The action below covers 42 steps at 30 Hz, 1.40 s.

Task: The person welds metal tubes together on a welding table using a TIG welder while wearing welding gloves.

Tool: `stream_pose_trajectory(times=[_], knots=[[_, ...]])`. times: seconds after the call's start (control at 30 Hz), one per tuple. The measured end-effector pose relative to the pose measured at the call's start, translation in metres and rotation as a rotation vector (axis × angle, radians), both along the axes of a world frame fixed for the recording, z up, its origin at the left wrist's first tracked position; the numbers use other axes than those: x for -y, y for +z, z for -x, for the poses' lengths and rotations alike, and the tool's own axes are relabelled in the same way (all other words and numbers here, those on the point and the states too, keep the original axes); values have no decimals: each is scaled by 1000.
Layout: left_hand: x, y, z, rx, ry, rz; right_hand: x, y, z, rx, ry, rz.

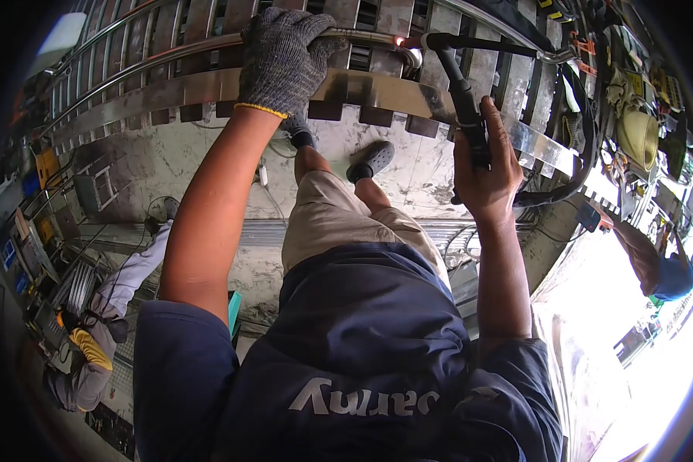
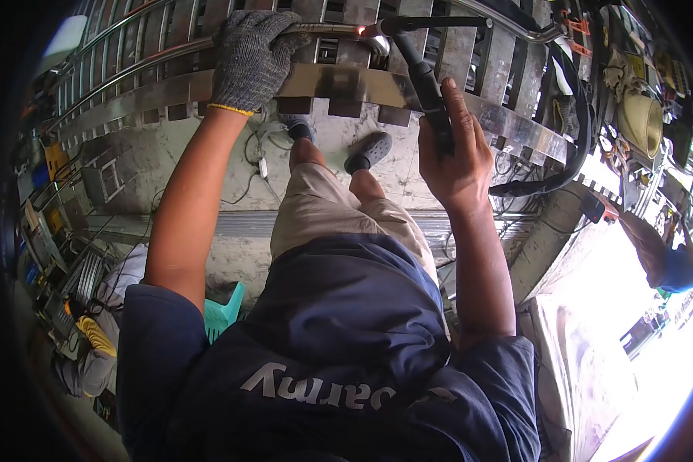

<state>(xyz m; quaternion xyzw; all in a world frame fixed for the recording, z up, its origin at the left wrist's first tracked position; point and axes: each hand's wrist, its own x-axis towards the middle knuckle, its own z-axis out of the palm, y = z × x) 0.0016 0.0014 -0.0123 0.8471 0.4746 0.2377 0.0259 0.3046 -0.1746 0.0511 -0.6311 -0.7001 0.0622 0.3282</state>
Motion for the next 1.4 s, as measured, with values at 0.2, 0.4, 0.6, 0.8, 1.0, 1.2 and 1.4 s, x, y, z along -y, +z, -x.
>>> stream_pose_trajectory(times=[0.2,0.4,0.6,0.8,1.0,1.2,1.4], knots=[[0,6,-1,8,-15,19,1,-1,-1,12,9,9],[2,10,-3,35,-7,18,3,-3,1,11,9,12],[0,1,-1,9,5,-5,4,-3,0,11,2,18],[0,0,-1,11,12,12,2,-4,1,30,19,-28],[2,16,-5,23,-32,-2,4,-4,1,25,26,3],[-1,8,-3,42,-37,-11,4,-5,2,41,29,-31],[3,33,-15,180,-55,-5,7,-6,1,45,33,17]])
